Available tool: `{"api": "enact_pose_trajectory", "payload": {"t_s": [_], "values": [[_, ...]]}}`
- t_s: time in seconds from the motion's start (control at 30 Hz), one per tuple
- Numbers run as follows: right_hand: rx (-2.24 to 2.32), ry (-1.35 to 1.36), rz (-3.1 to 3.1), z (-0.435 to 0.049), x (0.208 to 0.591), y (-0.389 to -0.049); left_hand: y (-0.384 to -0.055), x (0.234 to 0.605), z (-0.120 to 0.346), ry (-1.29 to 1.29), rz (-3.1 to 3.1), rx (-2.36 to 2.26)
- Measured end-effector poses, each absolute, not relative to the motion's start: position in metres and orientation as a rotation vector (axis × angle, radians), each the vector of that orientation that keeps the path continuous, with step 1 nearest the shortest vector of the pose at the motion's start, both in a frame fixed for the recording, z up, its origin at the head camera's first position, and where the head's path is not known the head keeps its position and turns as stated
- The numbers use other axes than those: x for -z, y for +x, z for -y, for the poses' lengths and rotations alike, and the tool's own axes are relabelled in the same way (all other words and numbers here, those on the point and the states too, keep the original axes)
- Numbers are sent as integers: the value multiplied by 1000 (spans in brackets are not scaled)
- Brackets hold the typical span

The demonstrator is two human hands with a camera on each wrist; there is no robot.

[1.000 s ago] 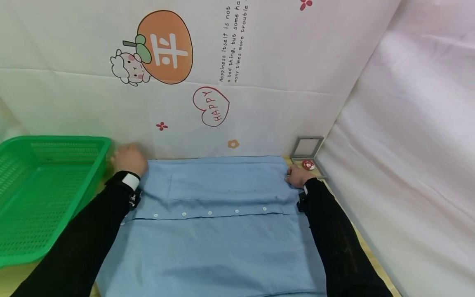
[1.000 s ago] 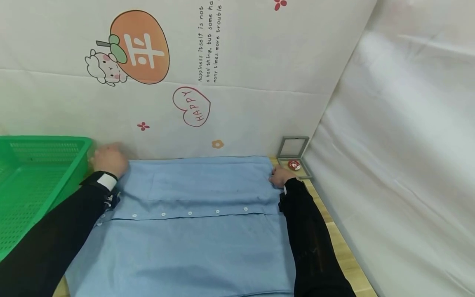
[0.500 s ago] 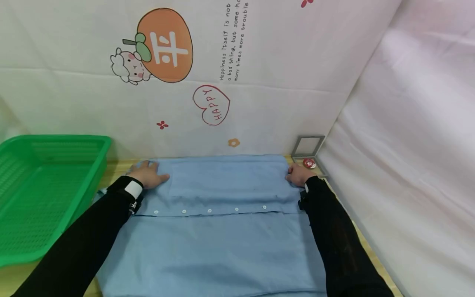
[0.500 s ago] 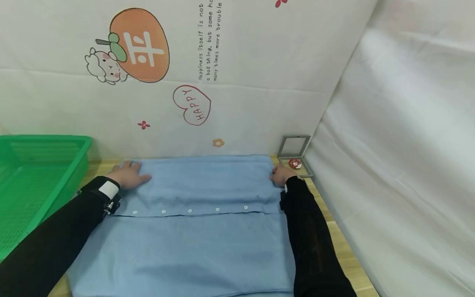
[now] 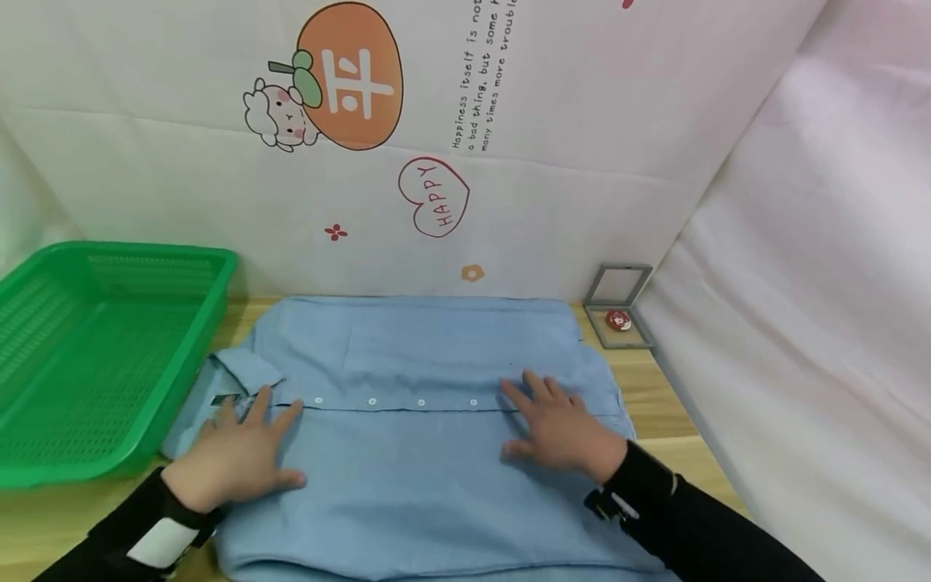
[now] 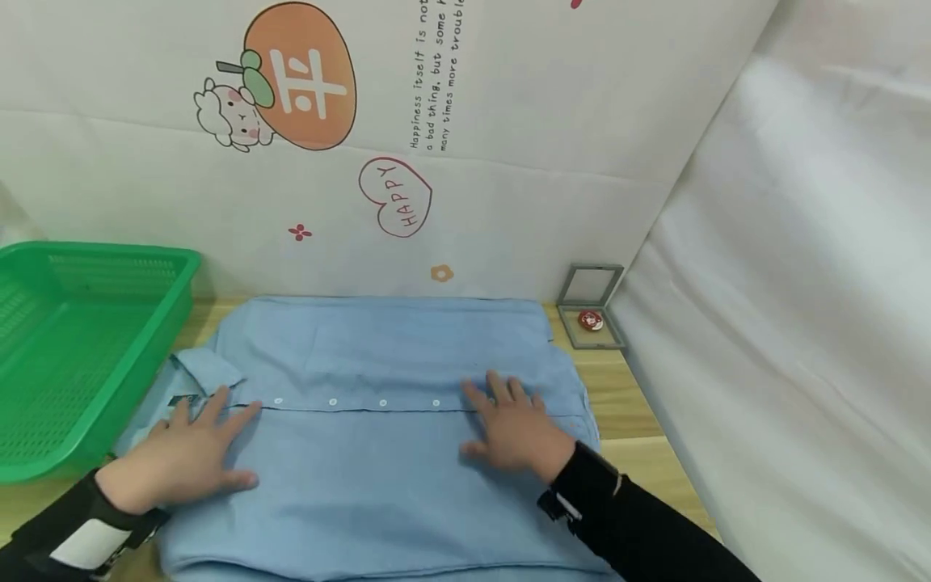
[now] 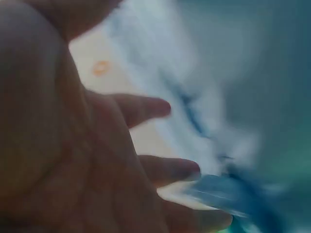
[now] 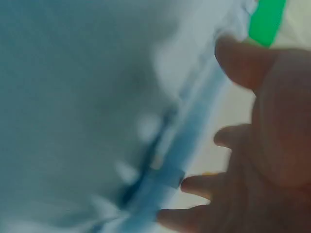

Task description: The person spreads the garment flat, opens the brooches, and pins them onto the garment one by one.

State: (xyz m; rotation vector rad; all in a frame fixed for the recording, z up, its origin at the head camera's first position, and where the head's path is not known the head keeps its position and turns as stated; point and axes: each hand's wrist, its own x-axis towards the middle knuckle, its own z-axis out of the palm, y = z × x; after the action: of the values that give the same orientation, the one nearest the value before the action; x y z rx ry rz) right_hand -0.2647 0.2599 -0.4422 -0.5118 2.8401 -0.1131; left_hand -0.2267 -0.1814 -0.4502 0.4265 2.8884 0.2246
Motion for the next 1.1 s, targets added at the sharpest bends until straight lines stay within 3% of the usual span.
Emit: {"api": "enact_pose_trajectory", "payload": {"t_s": [0.17, 0.33, 0.57, 0.7, 0.97, 1.1], "values": [[84, -393, -2744, -284, 467, -249, -222, 466, 200, 496, -2816, -287], [134, -424, -2788, -312, 465, -242, -221, 469, 202, 533, -2840, -266], [168, -360, -2671, -330, 448, -190, -173, 480, 214, 658, -2955, -208], [172, -309, -2647, -339, 452, -177, -157, 484, 222, 674, -2852, -226], [140, -528, -2757, -336, 445, -143, -132, 487, 220, 1028, -3021, -203], [112, -630, -2730, -337, 445, -130, -126, 485, 216, 1050, -3024, -170]]}}
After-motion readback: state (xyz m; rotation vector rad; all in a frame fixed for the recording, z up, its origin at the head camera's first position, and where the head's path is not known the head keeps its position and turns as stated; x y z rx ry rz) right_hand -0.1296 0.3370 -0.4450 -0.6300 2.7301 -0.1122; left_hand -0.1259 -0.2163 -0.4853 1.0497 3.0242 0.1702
